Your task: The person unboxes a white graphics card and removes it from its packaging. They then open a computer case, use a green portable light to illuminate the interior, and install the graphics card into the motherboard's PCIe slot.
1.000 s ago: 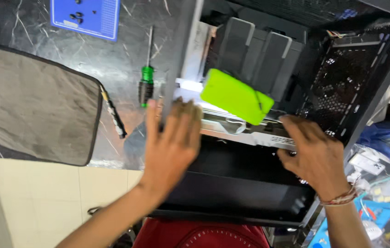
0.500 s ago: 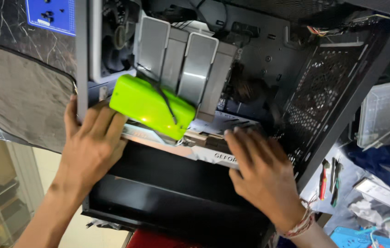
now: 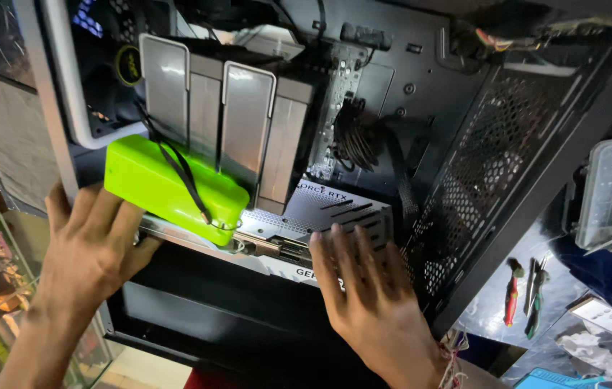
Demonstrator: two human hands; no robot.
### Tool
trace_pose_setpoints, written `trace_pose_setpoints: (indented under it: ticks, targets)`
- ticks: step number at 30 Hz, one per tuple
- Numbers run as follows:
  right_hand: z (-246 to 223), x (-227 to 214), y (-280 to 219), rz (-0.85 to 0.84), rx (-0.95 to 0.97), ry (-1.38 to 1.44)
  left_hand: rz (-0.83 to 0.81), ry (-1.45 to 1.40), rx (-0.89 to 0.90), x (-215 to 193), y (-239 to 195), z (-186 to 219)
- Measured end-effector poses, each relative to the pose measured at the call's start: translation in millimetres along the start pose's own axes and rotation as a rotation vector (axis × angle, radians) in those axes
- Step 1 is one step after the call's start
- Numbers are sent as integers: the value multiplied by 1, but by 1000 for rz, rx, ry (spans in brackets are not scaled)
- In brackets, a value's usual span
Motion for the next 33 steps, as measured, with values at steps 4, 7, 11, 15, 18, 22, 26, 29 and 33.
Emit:
trace_pose_setpoints:
  ticks: [4, 7, 11, 15, 18, 22, 26, 29, 33]
  targets:
    - [-2, -7, 2, 48, -40, -37, 85, 99, 51, -10, 6, 6]
    - [-2, -9, 2, 67, -44, -27, 106, 136, 57, -1, -2, 3]
    - [-6, -4, -2, 50, -79, -49, 117, 186, 74, -4, 2, 5]
    - [-8, 0, -5, 10, -95, -46, 128, 214, 73, -6, 4, 7]
    - [-5, 0, -3, 12, -70, -29, 134, 189, 84, -2, 1, 5]
    - [-6, -3, -2, 0, -63, -38, 151, 182, 88, -9, 6, 8]
    - [-4, -5, 0, 14, -43, -39, 150, 199, 72, -7, 4, 8]
    - [-4, -3, -1, 2, -39, -32, 150, 191, 59, -6, 3, 7]
    - [-4, 1, -2, -18, -3, -17, 181, 203, 63, -12, 7, 12]
Point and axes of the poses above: each hand's wrist, its own y-axis towards the middle knuckle, its own x-axis out of the palm, z = x × y, the point moved 6 cm from there along y, towards the middle knuckle, and after that the axes turned 7 degrees about -x, right-handed, at the moved point
